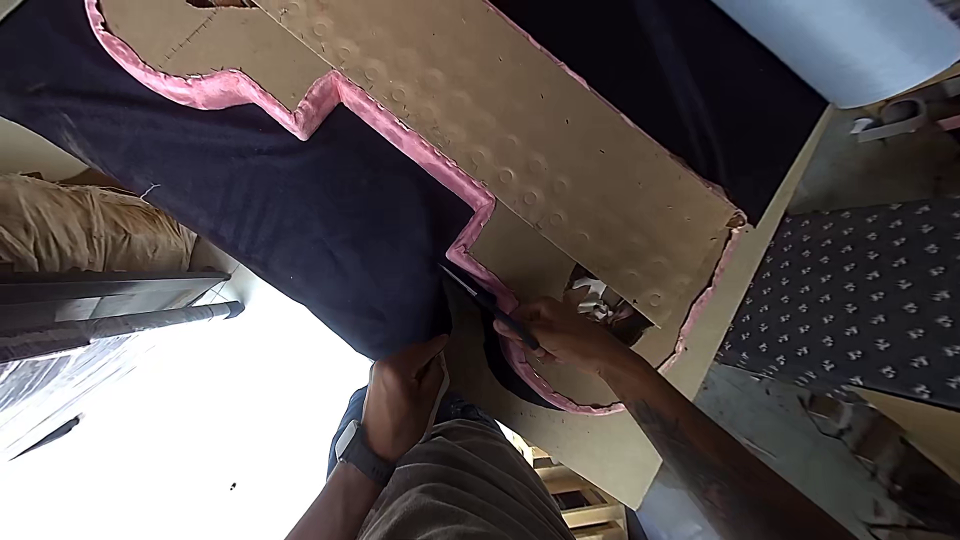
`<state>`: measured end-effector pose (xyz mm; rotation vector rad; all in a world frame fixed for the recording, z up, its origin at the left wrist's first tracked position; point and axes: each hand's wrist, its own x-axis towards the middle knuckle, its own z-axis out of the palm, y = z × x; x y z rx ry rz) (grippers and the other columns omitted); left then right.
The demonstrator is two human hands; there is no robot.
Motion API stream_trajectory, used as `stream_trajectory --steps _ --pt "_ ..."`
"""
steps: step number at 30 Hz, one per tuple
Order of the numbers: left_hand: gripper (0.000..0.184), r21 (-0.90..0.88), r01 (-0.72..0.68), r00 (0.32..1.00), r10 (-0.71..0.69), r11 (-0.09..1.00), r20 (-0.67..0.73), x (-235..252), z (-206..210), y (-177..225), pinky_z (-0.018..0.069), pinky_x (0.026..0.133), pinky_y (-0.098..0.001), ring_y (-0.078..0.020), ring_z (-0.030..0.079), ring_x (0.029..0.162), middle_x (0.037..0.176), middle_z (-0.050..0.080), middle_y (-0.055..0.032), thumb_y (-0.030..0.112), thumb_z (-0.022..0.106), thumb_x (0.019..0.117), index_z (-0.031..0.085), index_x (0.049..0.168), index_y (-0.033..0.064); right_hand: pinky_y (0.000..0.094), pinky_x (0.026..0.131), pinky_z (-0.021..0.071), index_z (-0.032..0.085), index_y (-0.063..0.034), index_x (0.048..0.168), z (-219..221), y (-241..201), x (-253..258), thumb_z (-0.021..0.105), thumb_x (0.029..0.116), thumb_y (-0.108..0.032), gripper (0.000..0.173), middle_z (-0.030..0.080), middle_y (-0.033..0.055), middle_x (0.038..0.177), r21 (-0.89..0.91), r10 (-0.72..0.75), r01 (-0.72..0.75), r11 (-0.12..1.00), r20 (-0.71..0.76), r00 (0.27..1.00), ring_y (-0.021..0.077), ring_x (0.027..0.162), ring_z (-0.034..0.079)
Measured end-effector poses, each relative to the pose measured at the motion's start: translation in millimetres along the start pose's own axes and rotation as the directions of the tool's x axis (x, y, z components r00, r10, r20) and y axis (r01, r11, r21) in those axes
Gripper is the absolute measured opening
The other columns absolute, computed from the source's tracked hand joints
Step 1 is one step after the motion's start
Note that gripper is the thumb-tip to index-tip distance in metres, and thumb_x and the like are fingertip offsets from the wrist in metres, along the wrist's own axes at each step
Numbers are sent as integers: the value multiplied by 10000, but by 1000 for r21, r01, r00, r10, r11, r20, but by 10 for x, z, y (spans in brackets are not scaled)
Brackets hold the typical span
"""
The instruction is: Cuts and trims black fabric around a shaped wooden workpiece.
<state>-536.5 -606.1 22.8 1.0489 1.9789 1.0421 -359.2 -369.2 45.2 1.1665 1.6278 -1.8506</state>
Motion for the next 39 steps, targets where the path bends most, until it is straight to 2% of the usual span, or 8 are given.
stream_trajectory --steps 6,10,12,17,23,31,34,39 --pt "292 9 6 1000 -6 1000 28 -3 -263 -80 593 726 -225 15 667 775 978 758 81 193 571 994 773 1204 209 249 443 355 639 -92 749 208 -28 166 679 960 -506 466 503 35 587 54 -25 27 998 -34 999 105 473 436" --pt "282 -23 -6 998 7 1000 64 43 -604 -177 612 747 -230 4 693 820 1023 765 76 171 583 987 773 1194 197 221 473 404 664 -90 868 639 74 215 629 1006 -417 357 572 -5 687 313 22 22 949 -135 991 66 533 491" --pt "283 -40 -28 995 32 999 98 151 -816 -255 605 734 -235 -3 687 810 1028 766 72 157 587 980 774 1190 188 216 456 423 668 -87 885 1049 126 318 573 1041 -365 332 606 -14 701 475 2 119 872 -247 969 62 534 523" --pt "284 -32 -103 956 108 994 271 583 -1363 -376 599 714 -232 -12 675 789 1004 759 70 151 596 975 768 1198 187 237 389 367 629 -22 819 2025 -115 845 549 1065 -360 426 526 35 607 737 6 429 523 -507 862 88 437 431" --pt "275 19 -194 821 152 981 550 1186 -1822 -386 576 666 -246 -24 638 717 926 736 67 211 592 1009 753 1232 210 266 393 368 644 -17 820 2502 -590 1316 558 1054 -351 417 520 51 601 704 208 585 402 -692 691 119 441 428" --pt "276 9 -289 698 204 957 686 1572 -1970 -348 504 542 -221 -16 553 593 825 700 84 231 581 1019 760 1229 227 308 412 364 642 -20 773 2665 -832 1630 583 1040 -365 440 489 68 574 628 315 697 346 -777 544 145 444 412" --pt "284 0 -281 671 196 960 715 1602 -2016 -322 499 538 -214 -15 554 597 850 710 81 207 581 1012 758 1234 215 324 433 384 661 -19 772 2678 -837 1667 613 1027 -334 408 511 85 584 604 323 720 343 -795 513 162 462 437" --pt "290 -11 -292 661 211 956 720 1643 -2095 -290 484 511 -212 -17 538 575 823 696 81 196 586 1007 753 1245 201 293 408 365 667 -35 794 2523 -863 1743 620 1019 -406 436 497 70 572 625 334 732 271 -775 537 138 437 415"
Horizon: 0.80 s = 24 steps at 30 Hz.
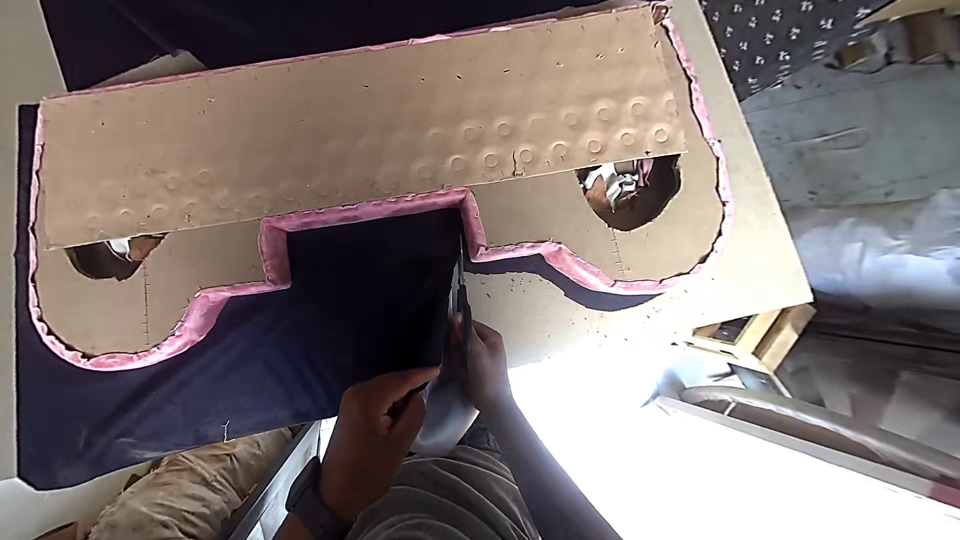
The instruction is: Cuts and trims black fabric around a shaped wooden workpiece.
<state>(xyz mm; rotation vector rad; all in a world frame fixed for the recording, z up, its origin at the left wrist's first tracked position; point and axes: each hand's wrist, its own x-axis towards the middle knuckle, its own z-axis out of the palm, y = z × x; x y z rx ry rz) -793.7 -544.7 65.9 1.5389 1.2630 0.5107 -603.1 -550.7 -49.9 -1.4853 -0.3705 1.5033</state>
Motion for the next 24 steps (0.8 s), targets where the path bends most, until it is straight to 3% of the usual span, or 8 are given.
stream_trajectory --steps 14,21,24 --pt "284 -50 -73 997 73 996 -1 -34 -163 106 460 493 -187 -3 524 576 838 697 72 157 592 1000 754 1233 173 240 412 321 635 -55 762 -114 -217 211 647 1004 -396 418 486 44 579 39 16 -19 999 79 997 92 446 392" --pt "285 -69 -78 997 78 995 -9 -44 -174 172 463 496 -183 -2 530 584 852 703 63 138 598 993 753 1231 164 217 393 328 650 -60 799 -162 -276 382 683 982 -388 377 495 45 595 86 15 -27 996 137 991 77 436 401" --pt "280 -69 -33 999 32 997 -21 -81 -206 67 476 498 -192 -5 538 580 858 709 67 141 597 996 753 1227 174 220 407 338 665 -52 839 -229 -310 292 648 1000 -411 394 527 58 632 15 60 -63 998 164 985 84 459 422"
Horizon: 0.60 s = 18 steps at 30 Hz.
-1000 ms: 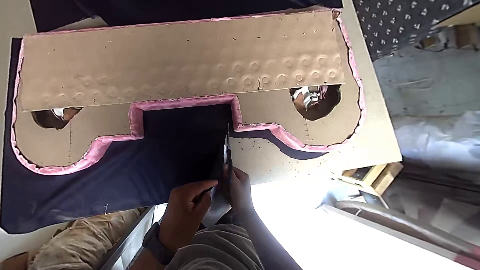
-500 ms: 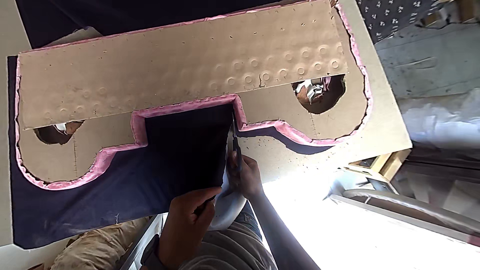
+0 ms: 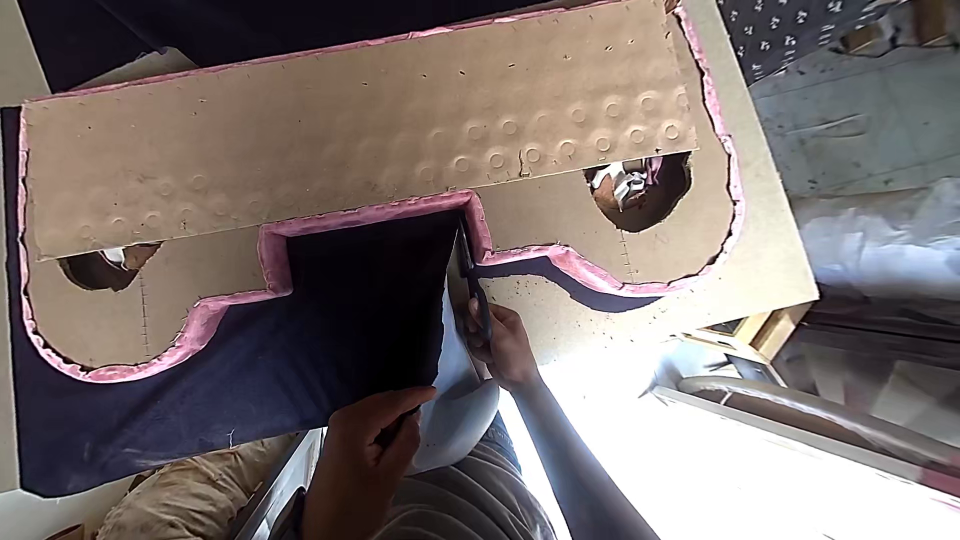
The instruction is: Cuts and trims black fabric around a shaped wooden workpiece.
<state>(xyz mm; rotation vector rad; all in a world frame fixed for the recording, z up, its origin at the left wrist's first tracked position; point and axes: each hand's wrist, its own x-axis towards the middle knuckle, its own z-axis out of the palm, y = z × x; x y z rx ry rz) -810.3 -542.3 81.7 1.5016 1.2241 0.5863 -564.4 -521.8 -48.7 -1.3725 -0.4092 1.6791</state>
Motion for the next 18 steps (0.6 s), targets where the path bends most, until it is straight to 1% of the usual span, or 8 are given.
stream_trajectory --steps 2,3,4,5,8,12,16,18 --pt "272 176 107 994 -106 979 -14 22 -102 -241 518 519 -245 -42 579 593 848 713 70 212 589 998 756 1213 220 250 438 375 675 -67 867 -113 -95 -219 618 1009 -407 373 562 47 659 -222 19 -14 975 20 1000 104 494 462" --pt "282 356 183 981 -194 916 -4 70 -195 -381 570 607 -316 -89 643 679 900 731 51 282 579 996 749 1219 254 282 459 408 682 -81 871 -192 -185 -371 644 990 -396 339 579 37 665 -379 1 10 926 28 1000 124 515 494" --pt "317 523 236 956 -293 819 26 163 -291 -492 601 785 -421 -165 702 881 1045 743 1 351 571 997 732 1255 260 307 483 439 675 -103 865 -285 -317 -532 684 963 -402 315 586 21 685 -524 -31 49 850 44 999 136 549 526" --pt "358 614 254 935 -352 748 40 288 -343 -568 553 923 -521 -257 669 1078 1177 705 -66 401 594 983 722 1274 237 327 521 505 677 -125 875 -392 -501 -690 726 936 -417 302 618 10 748 -645 -59 85 759 62 996 143 612 585" --pt "390 610 244 969 -220 754 -116 796 -103 -529 462 1037 -601 -345 542 1295 1341 619 -121 491 678 925 750 1151 182 334 610 604 705 -180 884 -624 -1274 -951 776 871 -489 318 679 -25 947 -888 -175 217 406 157 972 110 783 670" --pt "556 550 180 964 -35 816 -264 1758 752 -543 503 972 -558 -292 550 1276 1349 611 -58 555 713 869 659 1308 218 287 545 521 612 -271 745 -635 -2264 -517 718 821 -575 331 602 -107 851 -905 -213 399 -145 422 881 35 688 571" --pt "249 548 224 922 6 806 -386 2059 1108 -726 510 867 -475 -226 623 1094 1109 699 10 374 600 978 727 1159 258 363 563 498 575 -258 682 -234 -2891 152 679 817 -688 462 548 -71 752 -762 190 438 -476 397 898 94 645 544" --pt "252 446 244 905 -36 861 -425 1985 1090 -705 547 887 -457 -198 666 1064 1094 716 4 339 535 1032 741 1130 233 387 518 510 600 -252 688 -14 -2960 372 635 807 -742 505 557 -51 775 -557 256 466 -688 414 873 122 614 565"
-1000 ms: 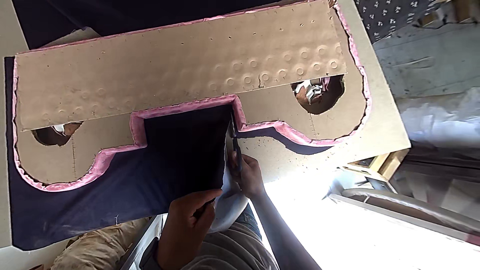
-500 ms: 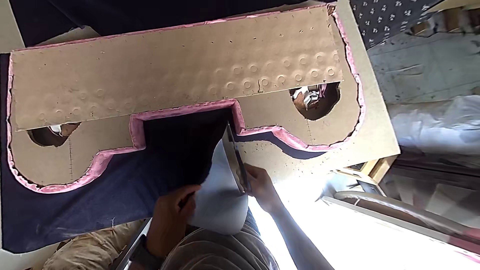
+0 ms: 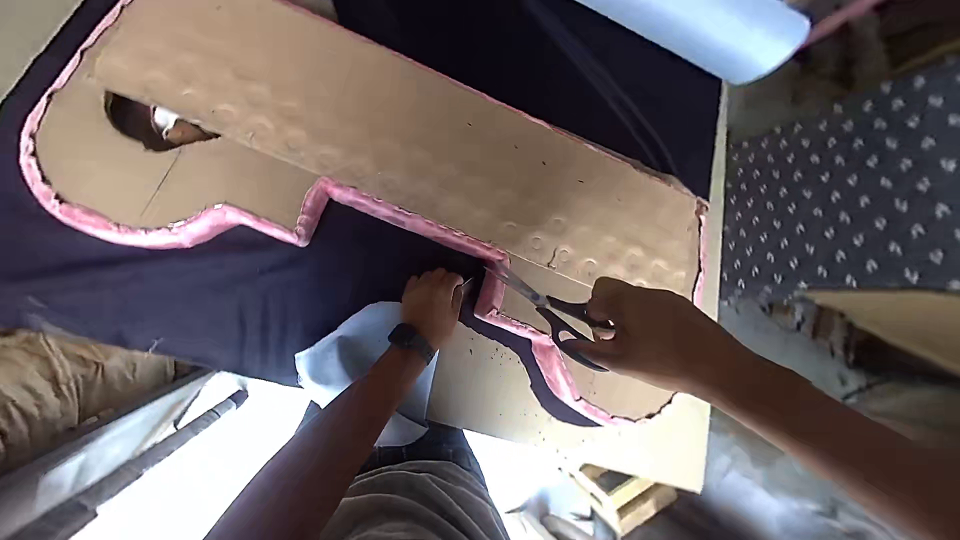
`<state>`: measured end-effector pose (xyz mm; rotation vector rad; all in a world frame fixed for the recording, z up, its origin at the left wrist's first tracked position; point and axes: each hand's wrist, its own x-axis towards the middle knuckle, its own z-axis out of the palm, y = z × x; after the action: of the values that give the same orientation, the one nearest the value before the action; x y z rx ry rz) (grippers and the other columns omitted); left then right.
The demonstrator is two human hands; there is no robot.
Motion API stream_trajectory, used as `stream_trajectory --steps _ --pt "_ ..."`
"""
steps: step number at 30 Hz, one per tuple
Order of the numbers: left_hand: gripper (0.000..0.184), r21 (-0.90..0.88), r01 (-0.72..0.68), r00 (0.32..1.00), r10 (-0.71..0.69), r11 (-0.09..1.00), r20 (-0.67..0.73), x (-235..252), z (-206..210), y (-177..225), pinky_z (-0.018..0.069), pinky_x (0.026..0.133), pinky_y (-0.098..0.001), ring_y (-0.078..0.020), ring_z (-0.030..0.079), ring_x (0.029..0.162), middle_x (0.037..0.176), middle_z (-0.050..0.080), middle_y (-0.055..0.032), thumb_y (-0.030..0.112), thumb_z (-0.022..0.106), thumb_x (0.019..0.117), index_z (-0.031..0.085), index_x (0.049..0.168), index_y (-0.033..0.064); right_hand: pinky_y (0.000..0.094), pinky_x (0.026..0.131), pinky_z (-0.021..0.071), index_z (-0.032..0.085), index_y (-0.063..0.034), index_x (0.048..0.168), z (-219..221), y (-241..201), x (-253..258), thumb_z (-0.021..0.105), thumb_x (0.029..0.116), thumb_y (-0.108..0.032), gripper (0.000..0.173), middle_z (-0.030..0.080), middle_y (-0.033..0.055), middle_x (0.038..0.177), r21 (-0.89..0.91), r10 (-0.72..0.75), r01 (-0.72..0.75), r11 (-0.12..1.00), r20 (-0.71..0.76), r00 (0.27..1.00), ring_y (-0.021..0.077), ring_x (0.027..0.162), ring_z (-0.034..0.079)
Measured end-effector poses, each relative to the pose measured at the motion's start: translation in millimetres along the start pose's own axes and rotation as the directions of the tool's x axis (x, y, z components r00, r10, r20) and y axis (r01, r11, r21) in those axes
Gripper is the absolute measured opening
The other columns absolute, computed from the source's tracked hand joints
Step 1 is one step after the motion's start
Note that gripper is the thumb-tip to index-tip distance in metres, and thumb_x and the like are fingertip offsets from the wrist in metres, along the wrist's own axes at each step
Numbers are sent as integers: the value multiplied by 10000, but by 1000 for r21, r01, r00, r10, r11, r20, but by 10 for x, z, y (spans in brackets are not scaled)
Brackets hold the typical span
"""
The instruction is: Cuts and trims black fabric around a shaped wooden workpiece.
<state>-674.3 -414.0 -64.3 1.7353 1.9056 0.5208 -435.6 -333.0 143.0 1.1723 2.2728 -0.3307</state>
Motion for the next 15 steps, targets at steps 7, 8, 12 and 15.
stream_trajectory --steps 7,8,12,15 --pt "258 -201 107 990 -123 974 -73 -53 -38 72 587 889 -419 -144 687 988 1003 709 19 361 563 1021 767 1053 207 400 583 539 712 -125 911 -319 -301 479 681 843 -624 504 597 78 1032 -496 -211 239 835 114 971 255 870 644" --pt "253 -200 109 988 -128 974 -87 -48 -39 93 584 887 -421 -147 686 985 997 708 17 357 566 1019 766 1043 205 411 576 540 710 -105 904 -368 -341 518 702 842 -593 491 603 101 1034 -532 -224 249 809 111 968 278 864 650" --pt "237 -188 111 982 -137 976 -129 -57 -31 149 577 886 -438 -167 686 992 992 709 10 335 577 1009 770 1024 199 456 573 521 697 -60 802 -550 -651 628 735 859 -400 347 611 165 978 -601 -312 341 723 157 937 334 808 641" --pt "230 -166 115 980 -140 979 -144 -29 -35 197 577 881 -445 -167 686 993 993 709 13 338 584 1000 769 1016 203 478 574 500 693 -83 783 -628 -932 708 723 841 -367 291 630 137 863 -632 -250 379 676 287 925 312 737 641"
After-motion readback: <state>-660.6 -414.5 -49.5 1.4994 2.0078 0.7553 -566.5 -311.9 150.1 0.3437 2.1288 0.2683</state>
